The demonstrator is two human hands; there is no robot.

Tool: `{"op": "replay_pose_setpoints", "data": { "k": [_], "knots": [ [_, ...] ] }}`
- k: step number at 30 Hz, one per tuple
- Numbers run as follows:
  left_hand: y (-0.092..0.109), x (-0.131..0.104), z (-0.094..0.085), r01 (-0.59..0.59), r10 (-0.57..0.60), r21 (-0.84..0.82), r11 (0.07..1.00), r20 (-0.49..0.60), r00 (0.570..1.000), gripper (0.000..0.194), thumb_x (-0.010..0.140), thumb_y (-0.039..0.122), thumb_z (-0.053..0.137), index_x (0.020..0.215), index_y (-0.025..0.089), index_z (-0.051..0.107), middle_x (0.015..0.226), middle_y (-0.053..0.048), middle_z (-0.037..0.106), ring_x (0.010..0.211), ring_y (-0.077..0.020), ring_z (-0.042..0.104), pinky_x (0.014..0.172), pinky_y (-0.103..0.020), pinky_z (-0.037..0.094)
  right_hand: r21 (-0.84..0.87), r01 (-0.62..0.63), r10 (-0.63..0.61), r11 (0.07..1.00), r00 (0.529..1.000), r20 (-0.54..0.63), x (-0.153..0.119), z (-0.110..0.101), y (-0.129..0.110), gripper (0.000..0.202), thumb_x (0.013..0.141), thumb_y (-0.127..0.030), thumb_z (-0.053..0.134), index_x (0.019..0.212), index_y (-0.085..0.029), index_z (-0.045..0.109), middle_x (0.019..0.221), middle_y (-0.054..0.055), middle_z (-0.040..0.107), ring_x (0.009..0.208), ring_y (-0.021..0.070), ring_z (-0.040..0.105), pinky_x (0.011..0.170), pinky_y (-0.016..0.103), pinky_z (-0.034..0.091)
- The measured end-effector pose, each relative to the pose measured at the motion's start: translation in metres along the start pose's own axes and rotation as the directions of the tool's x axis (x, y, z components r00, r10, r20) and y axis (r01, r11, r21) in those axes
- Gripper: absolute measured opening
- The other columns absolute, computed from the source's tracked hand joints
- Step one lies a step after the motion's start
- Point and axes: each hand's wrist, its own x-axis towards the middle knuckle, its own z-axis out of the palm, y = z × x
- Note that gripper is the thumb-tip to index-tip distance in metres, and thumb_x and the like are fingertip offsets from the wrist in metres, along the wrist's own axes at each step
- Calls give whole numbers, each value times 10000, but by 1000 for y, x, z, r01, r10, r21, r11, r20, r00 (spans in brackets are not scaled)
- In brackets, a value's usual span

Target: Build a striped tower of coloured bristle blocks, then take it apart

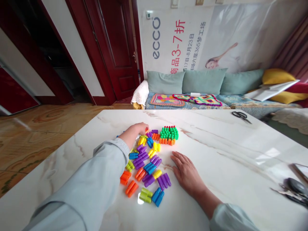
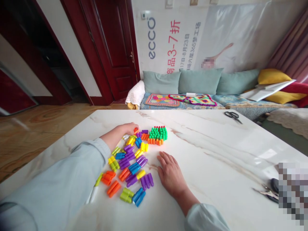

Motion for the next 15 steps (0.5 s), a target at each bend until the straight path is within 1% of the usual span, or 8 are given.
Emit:
{"op": "replay_pose_setpoints", "data": {
  "k": [3,7,12,15],
  "knots": [
    [-2,2,-1,-21,20,15,1000,25,999,444,572,182,713,1013,218,674,964,-50,693,774,-182,627,712,-244,476,1,2,-2,1000,1000,-2,0,-1,0,398,888,-221,434,1265,-173,552,1371,115,515,1279,246,449,1072,428,376],
    [-6,4,1,-29,29,26,999,3,1000,463,564,231,739,1023,229,671,955,-46,692,780,-189,628,704,-245,472,2,-2,2,1000,1000,13,0,-1,-1,405,886,-217,438,1272,-159,545,1383,118,502,1294,245,430,1087,435,355],
    [-9,4,9,-31,33,18,999,-99,995,464,573,265,735,1029,239,650,981,-47,670,843,-208,622,739,-261,466,2,-16,16,1000,1000,24,0,-1,-1,405,891,-221,440,1276,-151,543,1388,120,496,1301,238,421,1090,422,353],
    [-10,-2,9,-32,32,0,999,-181,983,449,593,248,710,1035,229,633,981,-46,663,878,-212,612,759,-261,459,8,-10,10,1000,1000,9,0,0,0,394,888,-224,448,1262,-161,555,1382,113,504,1290,234,436,1083,416,362]
  ]
}}
